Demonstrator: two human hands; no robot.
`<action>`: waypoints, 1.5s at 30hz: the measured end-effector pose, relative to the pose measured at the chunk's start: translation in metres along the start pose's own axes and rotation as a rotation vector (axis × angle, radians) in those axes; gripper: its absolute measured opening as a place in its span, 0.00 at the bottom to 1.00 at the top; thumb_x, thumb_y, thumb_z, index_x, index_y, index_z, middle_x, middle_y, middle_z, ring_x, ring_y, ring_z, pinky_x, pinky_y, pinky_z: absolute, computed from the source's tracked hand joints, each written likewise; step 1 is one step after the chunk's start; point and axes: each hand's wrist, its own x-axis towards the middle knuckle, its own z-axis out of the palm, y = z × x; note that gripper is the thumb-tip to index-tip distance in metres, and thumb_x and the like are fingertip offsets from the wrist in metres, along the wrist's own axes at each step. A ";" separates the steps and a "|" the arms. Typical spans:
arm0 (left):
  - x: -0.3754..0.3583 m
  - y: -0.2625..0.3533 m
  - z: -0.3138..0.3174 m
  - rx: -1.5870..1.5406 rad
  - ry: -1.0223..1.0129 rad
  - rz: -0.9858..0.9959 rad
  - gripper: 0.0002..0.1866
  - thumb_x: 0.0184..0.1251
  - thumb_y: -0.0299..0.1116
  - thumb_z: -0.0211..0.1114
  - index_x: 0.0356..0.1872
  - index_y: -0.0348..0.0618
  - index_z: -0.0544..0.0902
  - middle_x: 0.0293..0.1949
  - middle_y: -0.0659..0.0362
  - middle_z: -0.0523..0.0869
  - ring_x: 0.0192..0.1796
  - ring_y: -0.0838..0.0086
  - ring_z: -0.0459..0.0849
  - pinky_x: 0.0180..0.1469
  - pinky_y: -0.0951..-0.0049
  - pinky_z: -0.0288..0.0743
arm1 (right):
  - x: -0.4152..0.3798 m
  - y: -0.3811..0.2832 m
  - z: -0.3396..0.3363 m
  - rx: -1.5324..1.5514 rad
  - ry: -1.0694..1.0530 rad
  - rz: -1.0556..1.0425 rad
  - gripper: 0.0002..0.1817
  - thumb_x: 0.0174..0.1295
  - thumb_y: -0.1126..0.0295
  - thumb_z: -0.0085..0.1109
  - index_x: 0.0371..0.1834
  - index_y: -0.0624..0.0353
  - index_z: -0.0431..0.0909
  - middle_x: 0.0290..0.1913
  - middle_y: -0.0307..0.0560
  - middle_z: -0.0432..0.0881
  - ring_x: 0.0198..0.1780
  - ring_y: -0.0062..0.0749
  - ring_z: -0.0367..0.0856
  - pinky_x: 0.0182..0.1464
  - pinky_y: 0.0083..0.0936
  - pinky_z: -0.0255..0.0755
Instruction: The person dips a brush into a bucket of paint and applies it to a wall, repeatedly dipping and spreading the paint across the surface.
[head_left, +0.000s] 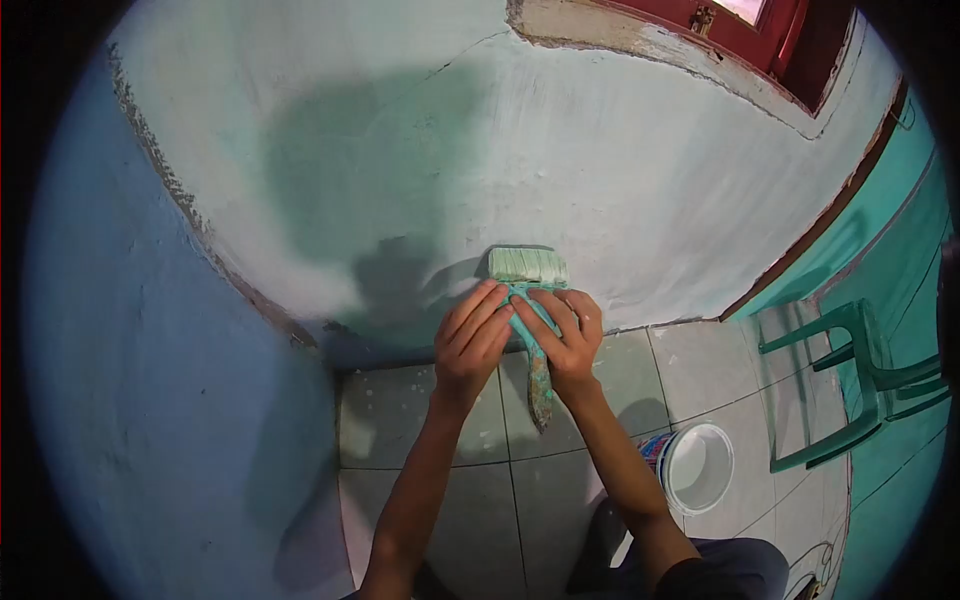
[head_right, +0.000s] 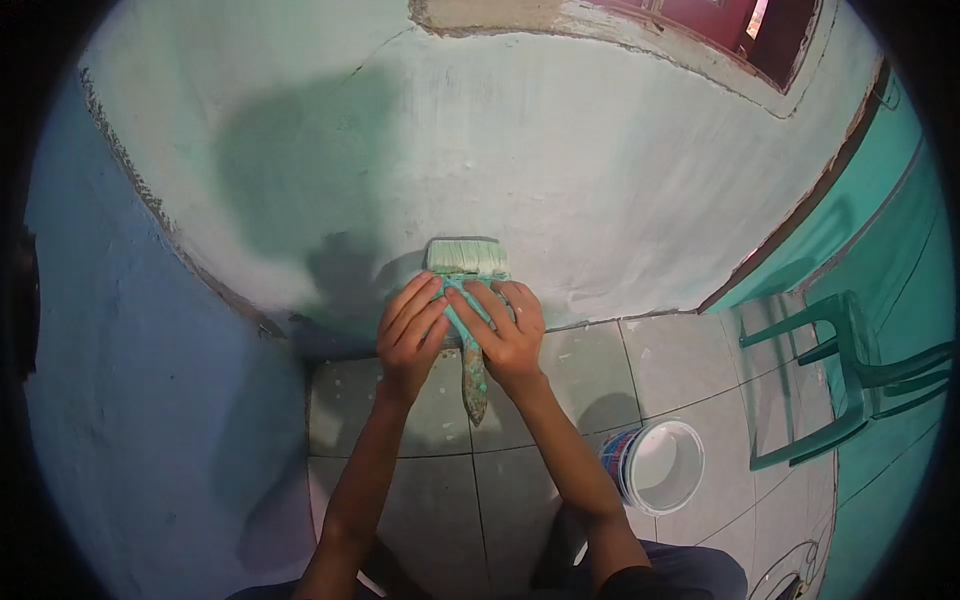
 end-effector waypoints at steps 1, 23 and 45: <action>0.000 0.000 0.000 -0.032 0.031 0.022 0.16 0.63 0.21 0.76 0.52 0.40 0.90 0.62 0.60 0.89 0.70 0.66 0.84 0.66 0.60 0.80 | -0.006 0.002 0.003 0.001 -0.002 0.002 0.22 0.55 0.71 0.66 0.55 0.47 0.91 0.56 0.39 0.87 0.51 0.42 0.82 0.52 0.42 0.81; -0.017 -0.006 0.007 -0.083 -0.054 -0.137 0.18 0.63 0.19 0.76 0.54 0.41 0.88 0.61 0.53 0.89 0.69 0.57 0.84 0.70 0.53 0.81 | -0.009 0.019 0.004 0.122 -0.252 0.003 0.24 0.57 0.74 0.65 0.59 0.46 0.89 0.59 0.40 0.86 0.59 0.43 0.80 0.61 0.43 0.76; -0.101 0.009 0.086 -0.099 -0.305 -0.394 0.12 0.64 0.23 0.76 0.48 0.36 0.87 0.60 0.52 0.89 0.69 0.60 0.84 0.67 0.57 0.82 | -0.135 0.066 0.016 0.101 -0.383 0.170 0.24 0.58 0.70 0.63 0.60 0.43 0.90 0.59 0.40 0.85 0.60 0.44 0.79 0.63 0.43 0.74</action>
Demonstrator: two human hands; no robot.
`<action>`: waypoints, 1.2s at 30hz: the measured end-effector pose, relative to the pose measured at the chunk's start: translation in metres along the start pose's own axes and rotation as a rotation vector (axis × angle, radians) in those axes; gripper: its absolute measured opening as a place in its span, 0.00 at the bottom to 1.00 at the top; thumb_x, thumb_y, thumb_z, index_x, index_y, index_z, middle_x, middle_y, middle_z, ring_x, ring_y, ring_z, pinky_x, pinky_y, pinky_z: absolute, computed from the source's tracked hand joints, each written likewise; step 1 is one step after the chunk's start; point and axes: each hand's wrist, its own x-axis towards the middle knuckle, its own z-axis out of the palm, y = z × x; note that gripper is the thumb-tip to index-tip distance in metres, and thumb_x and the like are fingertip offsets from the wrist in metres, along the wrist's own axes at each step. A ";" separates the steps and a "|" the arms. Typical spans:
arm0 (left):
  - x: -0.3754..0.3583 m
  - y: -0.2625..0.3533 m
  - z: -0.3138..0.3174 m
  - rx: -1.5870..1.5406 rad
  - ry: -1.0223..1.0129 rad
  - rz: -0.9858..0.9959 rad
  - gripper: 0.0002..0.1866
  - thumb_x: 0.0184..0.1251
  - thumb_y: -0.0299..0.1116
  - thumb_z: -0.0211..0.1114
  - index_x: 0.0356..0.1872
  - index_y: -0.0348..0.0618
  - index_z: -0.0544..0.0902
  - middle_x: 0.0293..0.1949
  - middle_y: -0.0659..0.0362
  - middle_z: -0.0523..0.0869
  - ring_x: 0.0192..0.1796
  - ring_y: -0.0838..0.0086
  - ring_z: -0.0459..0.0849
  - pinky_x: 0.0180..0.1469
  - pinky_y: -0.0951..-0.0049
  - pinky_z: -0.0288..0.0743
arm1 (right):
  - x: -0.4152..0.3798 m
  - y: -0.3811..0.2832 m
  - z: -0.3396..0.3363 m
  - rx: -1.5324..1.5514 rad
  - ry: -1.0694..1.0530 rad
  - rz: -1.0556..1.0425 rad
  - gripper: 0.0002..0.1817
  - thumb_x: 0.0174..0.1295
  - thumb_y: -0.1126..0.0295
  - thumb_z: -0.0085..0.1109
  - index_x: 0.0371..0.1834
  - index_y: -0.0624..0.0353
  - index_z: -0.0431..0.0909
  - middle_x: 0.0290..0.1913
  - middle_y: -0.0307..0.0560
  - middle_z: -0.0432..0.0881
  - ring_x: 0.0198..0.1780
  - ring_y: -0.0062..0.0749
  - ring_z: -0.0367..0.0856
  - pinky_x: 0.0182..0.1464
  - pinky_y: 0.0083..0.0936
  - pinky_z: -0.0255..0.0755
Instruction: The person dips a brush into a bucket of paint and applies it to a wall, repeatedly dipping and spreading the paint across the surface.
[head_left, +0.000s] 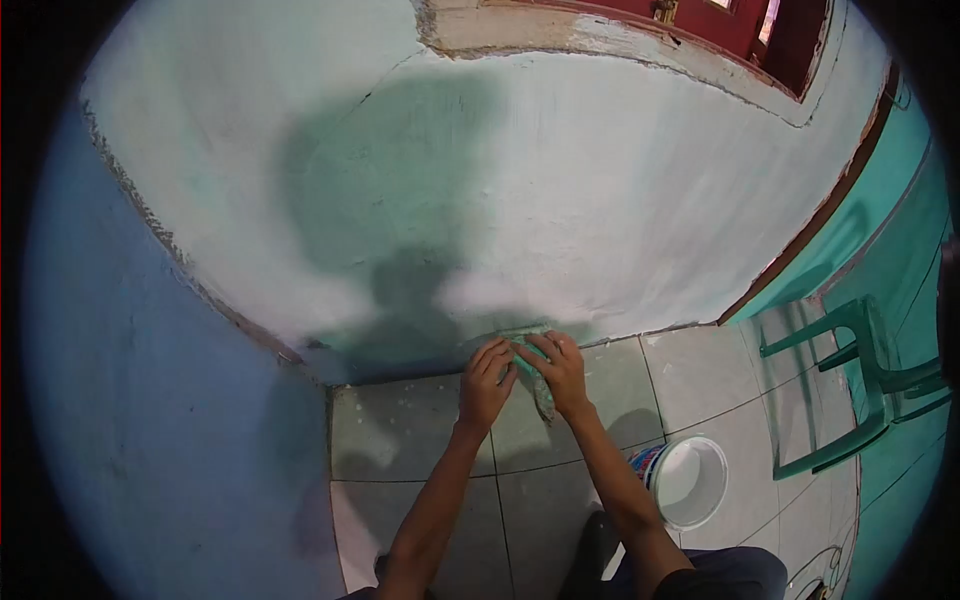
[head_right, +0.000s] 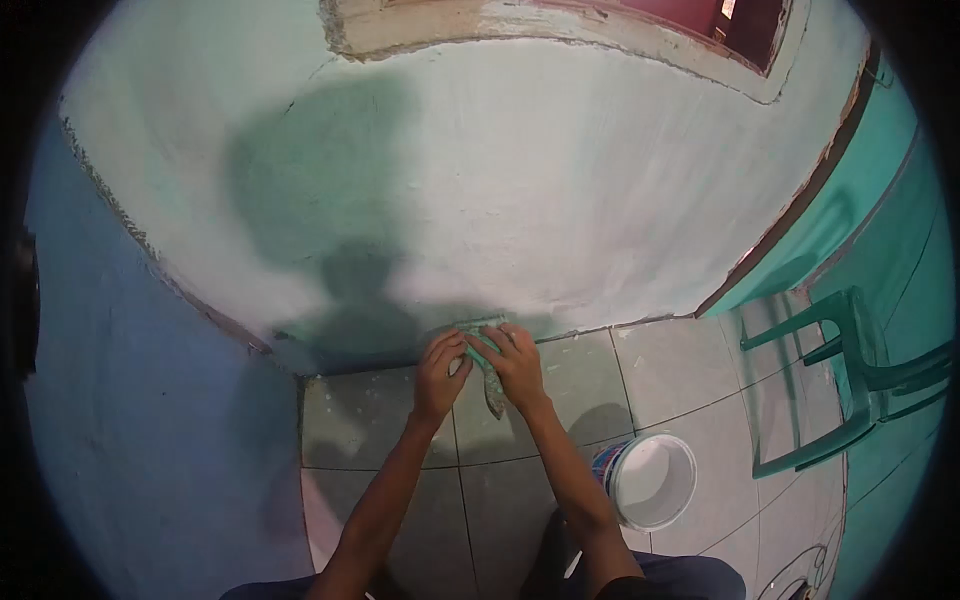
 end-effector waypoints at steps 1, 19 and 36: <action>0.012 0.015 -0.010 -0.003 0.058 0.101 0.12 0.64 0.22 0.77 0.47 0.36 0.87 0.60 0.53 0.89 0.69 0.60 0.84 0.67 0.57 0.82 | 0.014 -0.006 -0.017 -0.004 0.085 -0.025 0.23 0.57 0.70 0.65 0.57 0.43 0.92 0.58 0.39 0.86 0.59 0.43 0.79 0.61 0.43 0.74; -0.026 -0.035 0.050 0.047 -0.325 -0.020 0.16 0.64 0.27 0.75 0.51 0.36 0.87 0.56 0.50 0.88 0.65 0.56 0.84 0.66 0.56 0.81 | -0.080 0.034 0.038 0.005 -0.147 0.096 0.26 0.60 0.71 0.61 0.63 0.43 0.88 0.60 0.41 0.85 0.60 0.45 0.80 0.66 0.43 0.76; 0.089 0.102 0.037 -0.082 0.223 0.447 0.13 0.53 0.19 0.81 0.40 0.38 0.89 0.53 0.54 0.91 0.62 0.57 0.88 0.60 0.59 0.86 | 0.042 0.055 -0.130 -0.173 0.181 -0.088 0.26 0.53 0.70 0.63 0.59 0.46 0.90 0.57 0.39 0.86 0.55 0.42 0.82 0.57 0.41 0.80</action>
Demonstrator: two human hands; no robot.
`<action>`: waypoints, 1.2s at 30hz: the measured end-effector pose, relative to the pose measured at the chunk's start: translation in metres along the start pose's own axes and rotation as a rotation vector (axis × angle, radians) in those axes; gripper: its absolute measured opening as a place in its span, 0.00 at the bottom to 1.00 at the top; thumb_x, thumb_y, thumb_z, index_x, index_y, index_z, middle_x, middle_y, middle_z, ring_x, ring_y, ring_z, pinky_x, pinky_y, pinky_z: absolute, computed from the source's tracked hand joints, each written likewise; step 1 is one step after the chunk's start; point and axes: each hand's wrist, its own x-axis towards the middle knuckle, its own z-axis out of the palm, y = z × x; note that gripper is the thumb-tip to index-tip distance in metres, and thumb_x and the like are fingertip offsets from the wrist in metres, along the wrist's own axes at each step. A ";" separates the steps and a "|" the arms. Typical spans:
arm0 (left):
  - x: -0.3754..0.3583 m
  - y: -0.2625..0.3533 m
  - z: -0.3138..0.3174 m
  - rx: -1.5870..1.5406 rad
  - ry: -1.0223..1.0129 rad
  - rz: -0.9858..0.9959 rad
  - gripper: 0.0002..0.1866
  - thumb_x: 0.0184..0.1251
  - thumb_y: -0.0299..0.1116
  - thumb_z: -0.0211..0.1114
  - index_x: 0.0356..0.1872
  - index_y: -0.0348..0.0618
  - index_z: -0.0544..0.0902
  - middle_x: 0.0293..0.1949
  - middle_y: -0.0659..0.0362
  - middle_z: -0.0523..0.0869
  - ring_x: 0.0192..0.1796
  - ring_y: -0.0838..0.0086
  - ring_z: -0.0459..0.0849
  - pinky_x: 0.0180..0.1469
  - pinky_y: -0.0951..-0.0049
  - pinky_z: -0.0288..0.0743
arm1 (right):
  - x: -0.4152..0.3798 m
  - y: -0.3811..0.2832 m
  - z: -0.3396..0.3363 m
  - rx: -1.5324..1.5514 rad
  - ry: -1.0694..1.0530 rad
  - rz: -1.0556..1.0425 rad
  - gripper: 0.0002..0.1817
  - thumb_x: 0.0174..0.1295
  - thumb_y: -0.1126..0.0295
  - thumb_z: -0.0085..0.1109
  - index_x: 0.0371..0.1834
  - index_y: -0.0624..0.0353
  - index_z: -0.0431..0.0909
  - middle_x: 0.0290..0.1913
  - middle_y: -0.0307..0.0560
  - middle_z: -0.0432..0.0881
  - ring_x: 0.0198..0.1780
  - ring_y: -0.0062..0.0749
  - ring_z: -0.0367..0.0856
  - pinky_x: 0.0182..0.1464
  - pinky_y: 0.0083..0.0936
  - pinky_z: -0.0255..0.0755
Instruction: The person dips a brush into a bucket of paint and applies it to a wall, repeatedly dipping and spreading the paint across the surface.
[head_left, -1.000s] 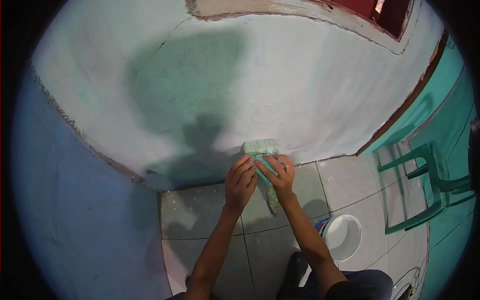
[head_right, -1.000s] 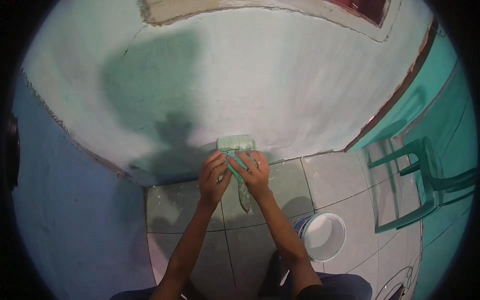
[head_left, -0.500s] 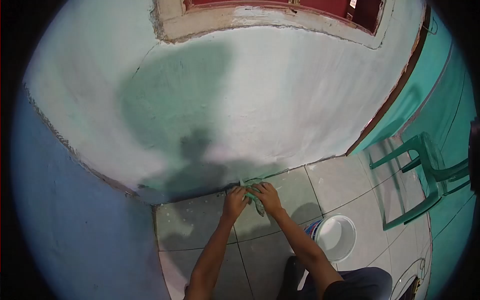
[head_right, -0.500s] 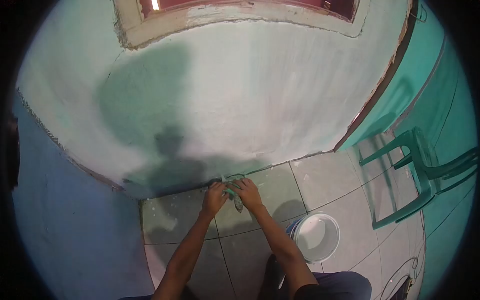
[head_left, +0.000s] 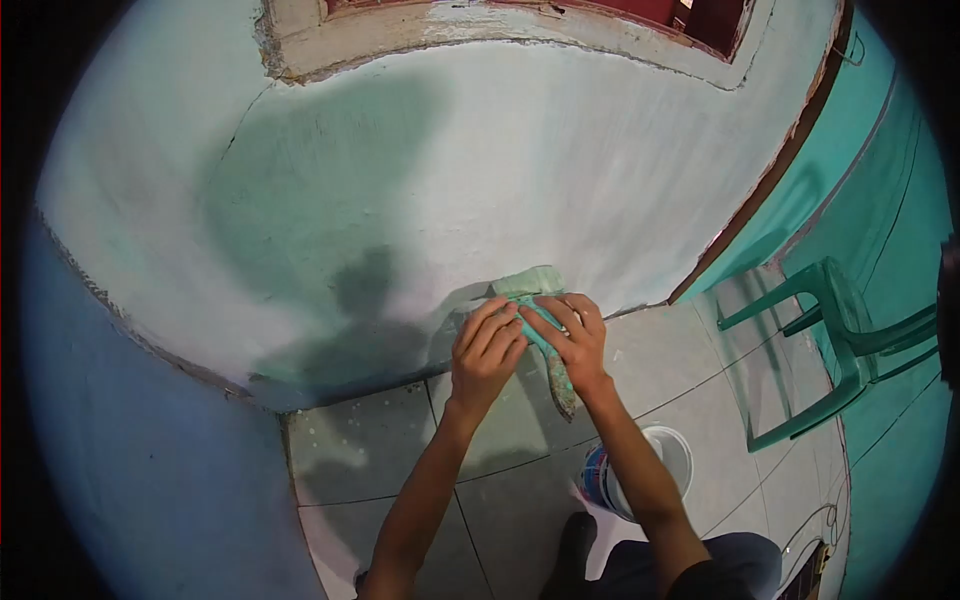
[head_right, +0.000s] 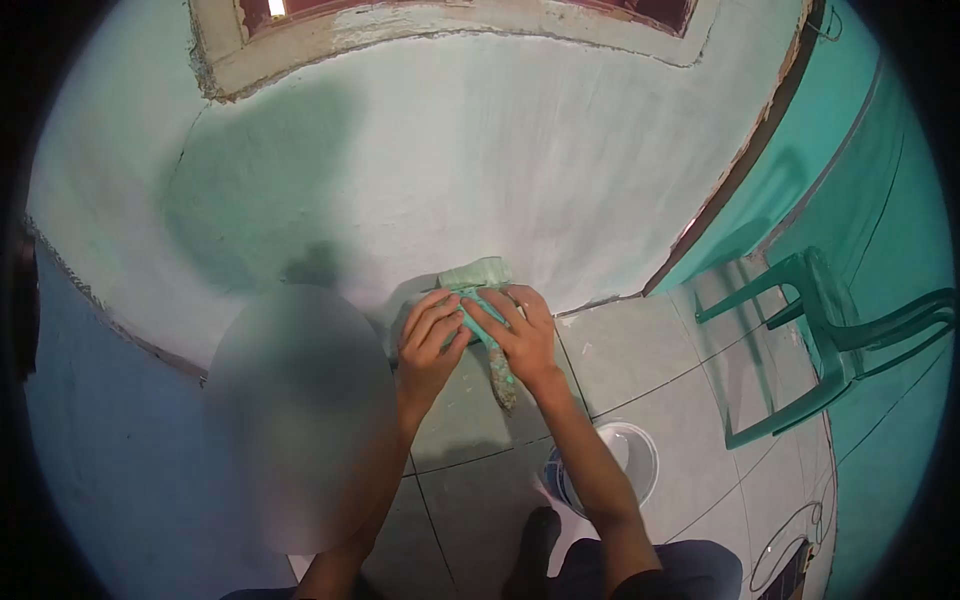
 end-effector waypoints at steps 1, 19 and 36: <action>0.000 0.002 0.005 -0.008 -0.005 0.009 0.13 0.53 0.19 0.81 0.39 0.38 0.88 0.53 0.55 0.91 0.62 0.57 0.88 0.60 0.59 0.86 | -0.002 0.007 -0.002 -0.013 -0.015 -0.051 0.26 0.54 0.69 0.62 0.59 0.46 0.89 0.57 0.40 0.86 0.55 0.41 0.82 0.56 0.41 0.80; -0.090 -0.021 0.084 0.031 -0.280 -0.197 0.11 0.54 0.25 0.81 0.35 0.39 0.87 0.47 0.56 0.89 0.58 0.63 0.87 0.55 0.61 0.86 | -0.082 0.101 0.033 -0.080 -0.507 -0.467 0.28 0.62 0.65 0.62 0.69 0.49 0.83 0.53 0.40 0.80 0.53 0.35 0.77 0.56 0.34 0.78; -0.122 -0.017 0.081 0.091 -0.403 -0.168 0.12 0.56 0.24 0.79 0.40 0.40 0.86 0.48 0.56 0.87 0.58 0.62 0.87 0.54 0.60 0.86 | -0.136 0.092 0.057 -0.114 -0.395 -0.476 0.28 0.65 0.66 0.60 0.71 0.51 0.80 0.55 0.39 0.80 0.52 0.34 0.77 0.57 0.32 0.74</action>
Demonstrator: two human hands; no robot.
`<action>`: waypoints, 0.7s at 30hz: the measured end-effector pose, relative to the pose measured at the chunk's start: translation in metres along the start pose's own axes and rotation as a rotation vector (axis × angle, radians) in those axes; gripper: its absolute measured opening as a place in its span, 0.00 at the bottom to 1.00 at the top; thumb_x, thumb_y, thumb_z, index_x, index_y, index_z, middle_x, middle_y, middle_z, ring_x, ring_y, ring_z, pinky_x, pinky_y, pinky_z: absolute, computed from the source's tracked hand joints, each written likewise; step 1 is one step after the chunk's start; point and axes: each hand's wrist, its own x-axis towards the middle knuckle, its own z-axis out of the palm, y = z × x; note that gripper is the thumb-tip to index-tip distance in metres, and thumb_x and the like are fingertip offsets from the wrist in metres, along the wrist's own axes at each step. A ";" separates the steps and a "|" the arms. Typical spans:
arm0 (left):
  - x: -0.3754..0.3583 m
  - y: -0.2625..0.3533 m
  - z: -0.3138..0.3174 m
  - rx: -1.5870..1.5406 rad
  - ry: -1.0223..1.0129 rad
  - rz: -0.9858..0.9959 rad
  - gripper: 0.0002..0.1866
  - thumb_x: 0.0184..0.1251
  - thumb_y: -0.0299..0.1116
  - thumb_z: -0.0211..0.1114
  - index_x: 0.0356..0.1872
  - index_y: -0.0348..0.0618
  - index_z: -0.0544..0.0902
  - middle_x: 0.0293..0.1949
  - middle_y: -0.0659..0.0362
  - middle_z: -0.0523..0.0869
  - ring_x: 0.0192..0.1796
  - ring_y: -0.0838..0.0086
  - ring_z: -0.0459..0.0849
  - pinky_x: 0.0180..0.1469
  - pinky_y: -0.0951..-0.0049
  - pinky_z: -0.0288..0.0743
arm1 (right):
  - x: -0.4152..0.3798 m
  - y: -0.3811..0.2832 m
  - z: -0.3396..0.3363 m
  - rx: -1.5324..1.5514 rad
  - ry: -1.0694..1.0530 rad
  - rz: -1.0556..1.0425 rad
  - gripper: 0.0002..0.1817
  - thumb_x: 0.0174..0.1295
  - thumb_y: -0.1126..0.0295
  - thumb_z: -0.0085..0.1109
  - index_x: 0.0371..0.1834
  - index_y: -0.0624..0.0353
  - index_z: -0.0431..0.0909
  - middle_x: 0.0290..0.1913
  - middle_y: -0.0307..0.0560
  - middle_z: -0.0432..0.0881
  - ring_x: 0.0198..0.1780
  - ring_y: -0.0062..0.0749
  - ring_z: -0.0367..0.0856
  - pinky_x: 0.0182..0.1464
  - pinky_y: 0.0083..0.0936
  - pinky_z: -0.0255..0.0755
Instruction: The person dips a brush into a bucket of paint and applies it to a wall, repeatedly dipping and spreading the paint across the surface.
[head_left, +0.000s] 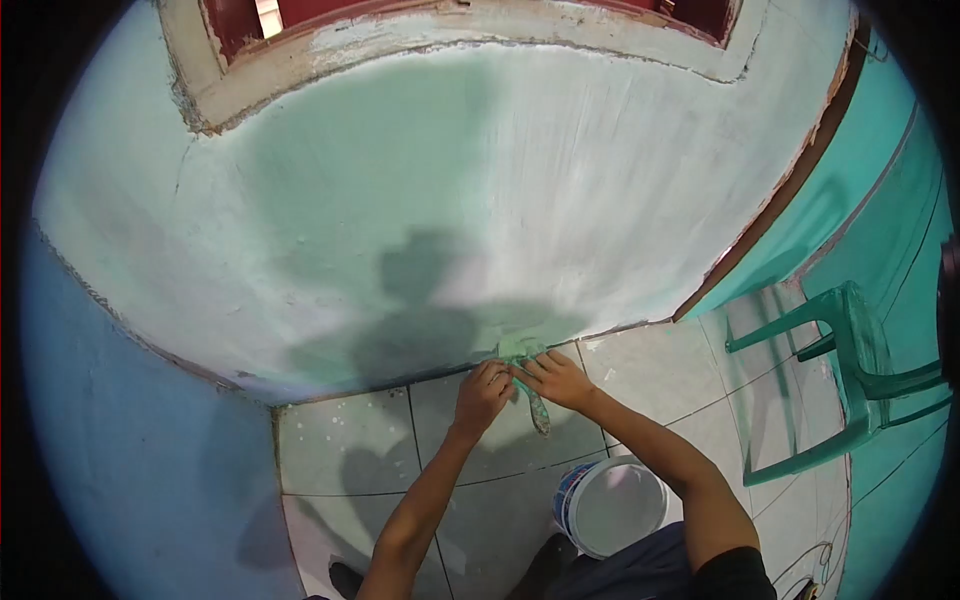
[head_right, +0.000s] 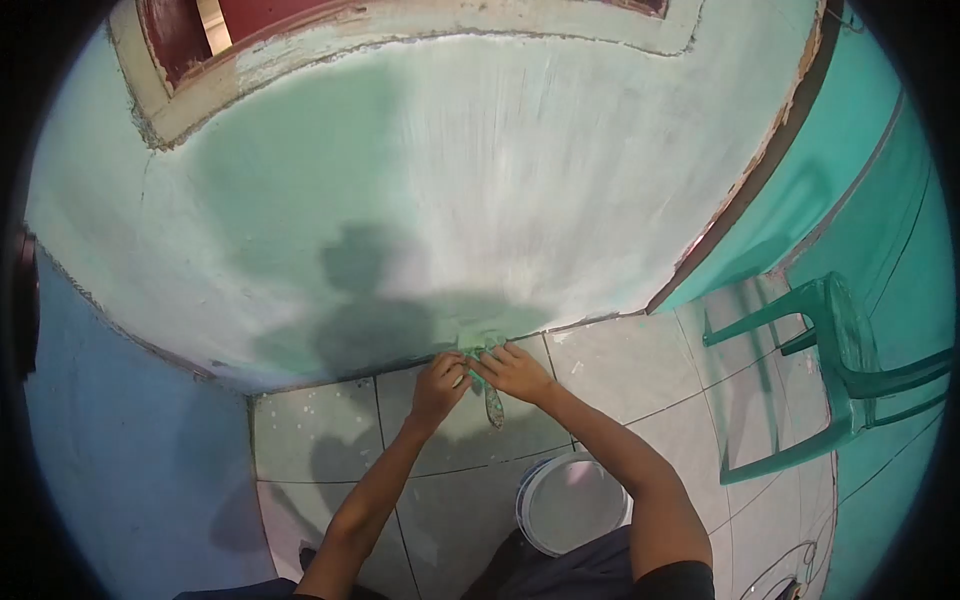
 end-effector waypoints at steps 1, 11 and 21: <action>-0.004 -0.004 0.005 0.007 0.014 -0.027 0.11 0.57 0.24 0.79 0.40 0.40 0.86 0.48 0.56 0.86 0.57 0.62 0.87 0.53 0.60 0.86 | 0.002 0.000 0.001 0.037 -0.067 0.007 0.28 0.65 0.66 0.61 0.71 0.51 0.80 0.53 0.39 0.80 0.53 0.34 0.77 0.57 0.32 0.74; 0.052 0.013 -0.028 0.003 0.198 0.032 0.15 0.55 0.22 0.82 0.43 0.40 0.89 0.51 0.56 0.89 0.59 0.60 0.89 0.54 0.60 0.87 | 0.038 0.035 -0.038 0.141 0.073 0.157 0.27 0.61 0.67 0.63 0.67 0.45 0.84 0.55 0.38 0.82 0.52 0.35 0.78 0.54 0.35 0.75; 0.101 0.059 -0.073 0.014 0.418 0.237 0.14 0.54 0.21 0.82 0.41 0.42 0.88 0.50 0.58 0.89 0.59 0.61 0.89 0.49 0.59 0.89 | 0.053 0.044 -0.098 -0.204 0.405 0.210 0.26 0.62 0.67 0.65 0.66 0.37 0.86 0.59 0.36 0.84 0.51 0.32 0.80 0.52 0.35 0.75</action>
